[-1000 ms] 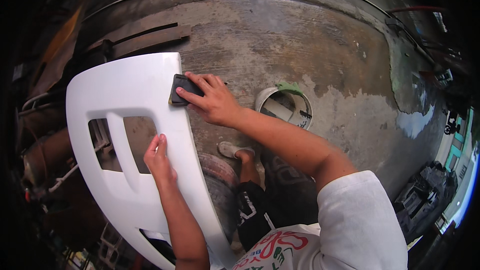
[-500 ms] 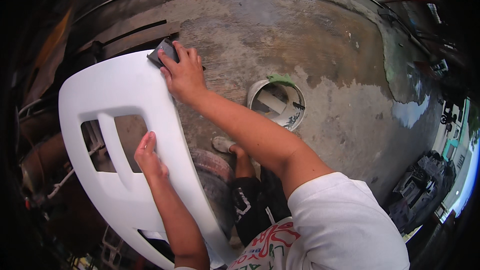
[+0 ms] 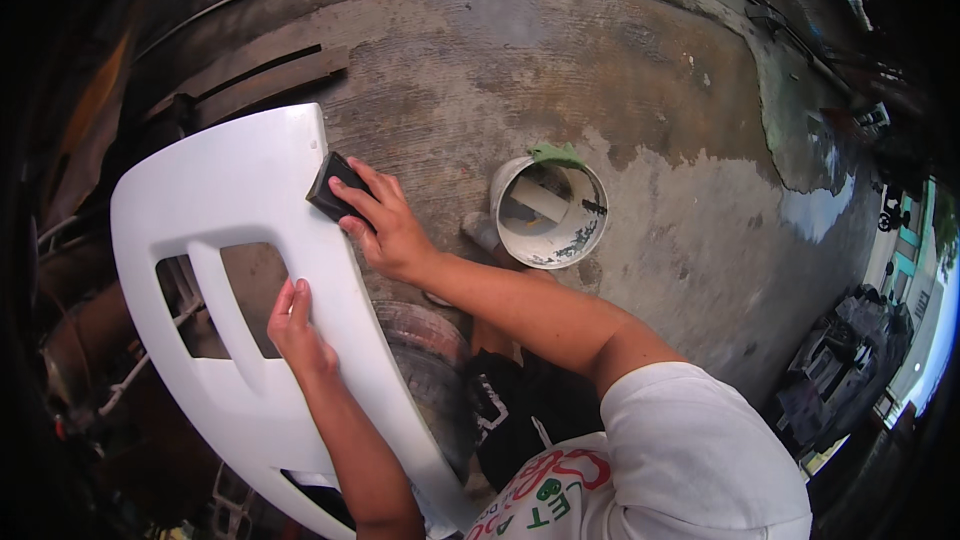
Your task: The person sands a white car bumper with a sanding block, repeatedly dipping it into a bucket of water. The person works on the flat surfaces and edges of the bumper, moving around the part to reach different areas.
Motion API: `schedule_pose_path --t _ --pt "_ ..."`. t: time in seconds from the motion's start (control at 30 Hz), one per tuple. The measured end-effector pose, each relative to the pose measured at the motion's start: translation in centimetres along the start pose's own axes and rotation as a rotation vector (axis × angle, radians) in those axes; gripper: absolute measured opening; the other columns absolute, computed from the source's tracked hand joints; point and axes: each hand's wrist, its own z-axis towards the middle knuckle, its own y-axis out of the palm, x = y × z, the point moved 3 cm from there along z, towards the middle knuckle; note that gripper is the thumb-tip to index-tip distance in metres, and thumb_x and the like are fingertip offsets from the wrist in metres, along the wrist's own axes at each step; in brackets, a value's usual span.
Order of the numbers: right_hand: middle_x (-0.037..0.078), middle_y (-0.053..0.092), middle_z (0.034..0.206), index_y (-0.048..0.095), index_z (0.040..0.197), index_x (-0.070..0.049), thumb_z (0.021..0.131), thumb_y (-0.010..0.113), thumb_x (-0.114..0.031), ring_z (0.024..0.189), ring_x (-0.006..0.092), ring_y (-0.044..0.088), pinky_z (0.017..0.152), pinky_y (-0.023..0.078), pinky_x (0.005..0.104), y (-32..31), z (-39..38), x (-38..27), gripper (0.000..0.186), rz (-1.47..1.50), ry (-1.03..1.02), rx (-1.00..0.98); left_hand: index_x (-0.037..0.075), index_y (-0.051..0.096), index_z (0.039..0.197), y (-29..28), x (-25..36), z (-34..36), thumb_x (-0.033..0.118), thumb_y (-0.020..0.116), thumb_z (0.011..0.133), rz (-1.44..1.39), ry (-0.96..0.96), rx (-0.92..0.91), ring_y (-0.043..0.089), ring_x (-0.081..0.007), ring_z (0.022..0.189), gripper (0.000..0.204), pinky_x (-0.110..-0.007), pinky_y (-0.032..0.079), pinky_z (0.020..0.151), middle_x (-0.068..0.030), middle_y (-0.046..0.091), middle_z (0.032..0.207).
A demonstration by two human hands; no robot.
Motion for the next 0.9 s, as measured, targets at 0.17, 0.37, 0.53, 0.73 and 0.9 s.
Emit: schedule_pose_path --t 0.17,0.37,0.53,0.73,0.9 --pt "0.027 0.052 0.154 0.065 0.142 -0.010 0.097 0.071 -0.017 0.133 0.0439 0.054 0.117 0.041 0.0478 -0.2 11.2 3.2 0.046 0.005 0.189 0.137 -0.016 0.064 0.132 1.8 1.0 -0.3 0.011 0.073 0.101 0.013 -0.023 -0.046 0.071 -0.0222 0.103 0.042 -0.034 0.057 0.094 -0.0188 0.073 0.117" --pt "0.026 0.052 0.154 0.066 0.140 -0.011 0.096 0.073 -0.015 0.140 0.0452 0.051 0.118 0.041 0.0493 0.3 1.6 -0.4 0.045 0.150 0.155 0.108 -0.015 0.064 0.130 1.3 1.2 -0.8 0.012 0.072 0.101 0.042 -0.010 -0.020 0.071 -0.0217 0.102 0.040 -0.034 0.058 0.092 -0.0183 0.073 0.116" --pt "0.026 0.055 0.151 0.066 0.140 -0.009 0.097 0.071 -0.018 0.139 0.0452 0.052 0.117 0.041 0.0477 1.5 10.0 3.1 0.044 0.266 0.252 0.289 -0.015 0.063 0.131 1.1 0.0 0.1 0.013 0.073 0.101 0.052 0.005 0.012 0.070 -0.0216 0.102 0.042 -0.034 0.057 0.093 -0.0175 0.072 0.116" --pt "0.024 0.050 0.158 0.066 0.143 -0.013 0.096 0.072 -0.014 0.139 0.0455 0.052 0.117 0.041 0.0489 0.8 -1.3 -0.7 0.048 0.251 0.231 0.130 -0.015 0.062 0.133 1.1 0.8 -0.8 0.012 0.072 0.101 0.064 -0.018 0.030 0.069 -0.0218 0.102 0.043 -0.034 0.057 0.094 -0.0177 0.072 0.116" --pt "0.023 0.050 0.158 0.071 0.138 -0.016 0.092 0.077 -0.016 0.138 0.0441 0.052 0.117 0.043 0.0495 1.0 7.9 2.8 0.046 0.186 0.209 0.200 -0.015 0.061 0.134 1.7 0.7 -0.4 0.012 0.071 0.102 0.062 -0.007 0.040 0.070 -0.0224 0.103 0.044 -0.034 0.058 0.094 -0.0182 0.072 0.117"
